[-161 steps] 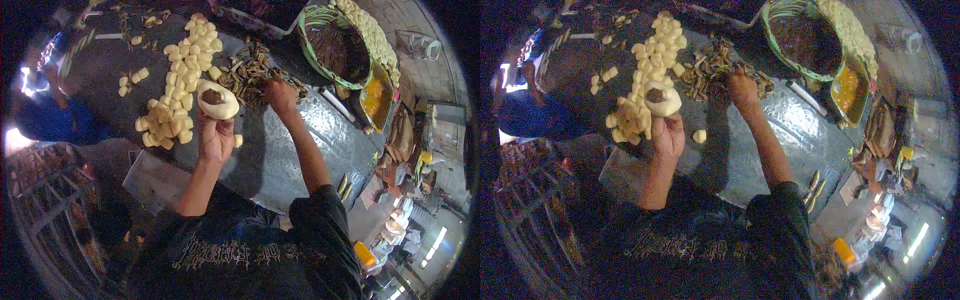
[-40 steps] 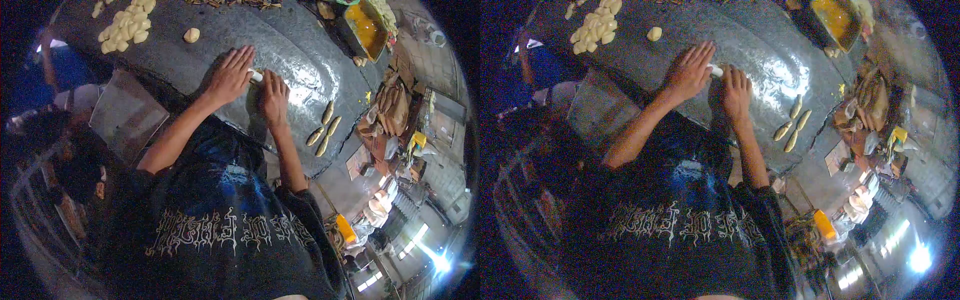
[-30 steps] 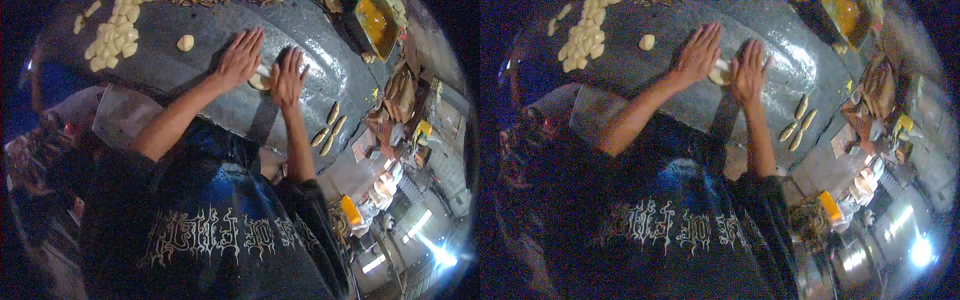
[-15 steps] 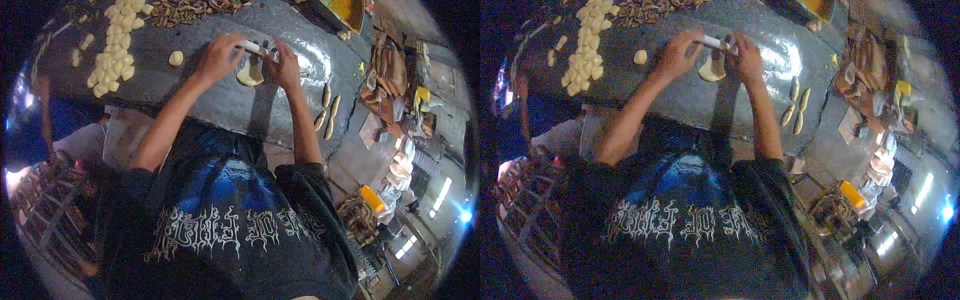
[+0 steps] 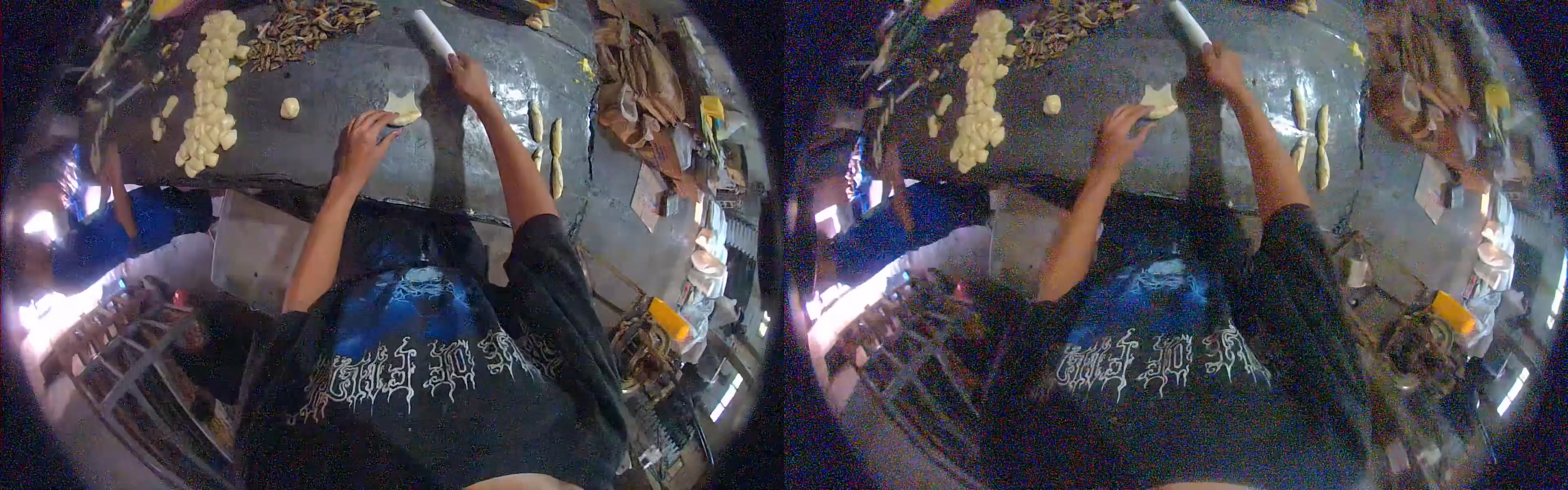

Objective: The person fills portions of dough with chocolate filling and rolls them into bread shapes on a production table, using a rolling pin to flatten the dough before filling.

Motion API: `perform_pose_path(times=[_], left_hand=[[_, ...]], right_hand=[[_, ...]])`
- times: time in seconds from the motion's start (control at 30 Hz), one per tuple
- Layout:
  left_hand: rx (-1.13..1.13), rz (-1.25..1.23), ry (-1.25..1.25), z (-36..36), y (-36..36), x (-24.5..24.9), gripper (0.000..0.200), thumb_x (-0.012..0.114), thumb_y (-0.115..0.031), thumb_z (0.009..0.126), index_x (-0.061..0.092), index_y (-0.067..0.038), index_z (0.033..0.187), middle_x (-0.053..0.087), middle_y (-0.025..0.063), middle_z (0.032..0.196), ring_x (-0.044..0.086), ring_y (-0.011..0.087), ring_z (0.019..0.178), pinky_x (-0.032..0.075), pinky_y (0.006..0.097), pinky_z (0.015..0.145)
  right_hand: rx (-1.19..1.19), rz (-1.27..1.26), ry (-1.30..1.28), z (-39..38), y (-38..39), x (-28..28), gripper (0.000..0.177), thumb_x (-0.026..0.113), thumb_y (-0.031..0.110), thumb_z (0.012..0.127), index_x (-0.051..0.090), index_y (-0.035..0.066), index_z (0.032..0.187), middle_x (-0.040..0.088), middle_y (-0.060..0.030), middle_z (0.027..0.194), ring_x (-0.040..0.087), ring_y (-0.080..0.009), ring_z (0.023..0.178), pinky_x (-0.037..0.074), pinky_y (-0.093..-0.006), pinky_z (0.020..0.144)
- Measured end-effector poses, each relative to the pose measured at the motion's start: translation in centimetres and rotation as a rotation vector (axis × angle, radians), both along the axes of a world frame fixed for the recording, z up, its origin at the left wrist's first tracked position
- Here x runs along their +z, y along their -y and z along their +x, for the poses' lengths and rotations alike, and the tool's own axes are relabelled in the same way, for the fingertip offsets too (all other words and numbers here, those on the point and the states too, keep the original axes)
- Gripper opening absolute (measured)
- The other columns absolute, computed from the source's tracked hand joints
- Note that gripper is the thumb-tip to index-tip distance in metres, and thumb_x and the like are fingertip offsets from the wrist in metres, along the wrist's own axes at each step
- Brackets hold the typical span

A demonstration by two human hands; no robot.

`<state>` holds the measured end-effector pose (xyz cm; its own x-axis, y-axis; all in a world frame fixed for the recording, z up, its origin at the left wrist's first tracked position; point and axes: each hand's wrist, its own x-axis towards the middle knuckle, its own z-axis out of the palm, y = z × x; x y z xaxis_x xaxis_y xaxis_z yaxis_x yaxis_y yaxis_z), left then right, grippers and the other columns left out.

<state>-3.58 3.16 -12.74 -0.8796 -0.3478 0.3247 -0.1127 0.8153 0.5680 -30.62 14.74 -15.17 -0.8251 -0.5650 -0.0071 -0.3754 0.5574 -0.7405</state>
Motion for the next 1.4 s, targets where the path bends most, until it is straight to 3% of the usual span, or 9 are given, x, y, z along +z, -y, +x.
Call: perform_pose_path(times=[0.2,0.4,0.5,0.53,0.7,0.83,1.1,1.2,1.4], left_hand=[[0.154,0.458,-0.161,-1.8,0.2,-0.1,0.034,0.077,-0.019,0.087,0.069,-0.002,0.115,0.07,0.0123,0.117,0.067,0.0237,0.108,0.053,0.0374,0.092],[0.21,1.093,-0.076,-5.4,3.4,2.7,0.022,0.067,-0.007,0.096,0.065,0.01,0.109,0.075,0.0116,0.097,0.071,0.0154,0.084,0.056,0.0274,0.076],[0.107,1.177,-0.113,-6.1,6.0,1.5,0.024,0.072,-0.01,0.094,0.067,0.006,0.11,0.075,0.0098,0.097,0.071,0.0145,0.085,0.056,0.026,0.074],[0.09,1.037,-0.025,-6.3,6.6,2.3,0.024,0.074,-0.011,0.091,0.068,0.004,0.109,0.075,0.0092,0.096,0.071,0.0144,0.085,0.056,0.0265,0.074],[-0.077,0.641,0.074,-7.1,9.1,2.4,0.024,0.081,-0.014,0.082,0.072,-0.004,0.103,0.074,0.0082,0.091,0.071,0.015,0.082,0.057,0.0306,0.072],[-0.174,0.739,0.232,-7.7,9.0,0.8,0.022,0.079,-0.021,0.085,0.075,-0.008,0.102,0.076,0.0091,0.097,0.073,0.0202,0.086,0.057,0.0321,0.077],[-0.221,0.631,0.283,-8.8,7.5,-0.4,0.022,0.072,-0.026,0.09,0.075,-0.01,0.104,0.076,0.0093,0.098,0.072,0.0271,0.092,0.055,0.0371,0.083],[-0.265,0.503,0.267,-8.2,7.2,-0.3,0.021,0.067,-0.023,0.093,0.074,-0.013,0.11,0.073,0.0091,0.115,0.069,0.0282,0.104,0.052,0.0379,0.09],[-0.188,0.121,0.061,-4.6,5.0,0.4,0.027,0.062,-0.013,0.095,0.07,-0.013,0.12,0.062,0.0092,0.137,0.059,0.0329,0.121,0.044,0.0482,0.101]], right_hand=[[0.346,-0.144,-0.134,5.5,-1.8,3.3,0.035,0.054,0.029,0.101,0.062,0.009,0.129,0.067,-0.025,0.117,0.065,-0.0418,0.107,0.051,-0.048,0.091],[0.324,-0.246,0.341,9.6,-1.1,5.3,0.043,0.051,0.031,0.106,0.057,0.003,0.137,0.071,-0.0161,0.105,0.066,-0.0215,0.097,0.05,-0.0361,0.087],[0.114,-0.119,0.12,7.5,-0.6,6.5,0.042,0.053,0.031,0.103,0.059,0.0,0.131,0.067,-0.0252,0.117,0.065,-0.0399,0.107,0.05,-0.0442,0.094],[0.036,-0.116,-0.041,6.1,-0.2,6.0,0.044,0.052,0.032,0.105,0.055,0.005,0.14,0.071,-0.0153,0.104,0.066,-0.0201,0.092,0.051,-0.0355,0.083],[-0.061,0.27,-0.7,0.7,-0.7,4.9,0.045,0.061,0.009,0.094,0.058,0.011,0.138,0.064,-0.0199,0.125,0.064,-0.0388,0.104,0.051,-0.0448,0.089],[0.035,0.338,-0.284,5.6,-0.2,4.5,0.048,0.069,0.001,0.081,0.063,0.009,0.128,0.063,-0.014,0.128,0.058,-0.0384,0.116,0.046,-0.0454,0.099],[0.192,0.004,-0.216,12.5,-0.3,2.7,0.04,0.071,0.002,0.078,0.069,0.006,0.118,0.068,-0.0116,0.114,0.061,-0.0347,0.099,0.049,-0.0443,0.087],[0.252,-0.005,-0.16,11.6,-0.2,1.9,0.045,0.072,0.016,0.075,0.07,0.013,0.119,0.067,-0.0103,0.112,0.06,-0.0353,0.106,0.047,-0.0474,0.093],[0.211,0.002,-0.261,9.5,0.0,1.8,0.034,0.07,0.003,0.079,0.073,0.01,0.111,0.068,-0.0117,0.103,0.065,-0.0351,0.092,0.052,-0.0446,0.082]])
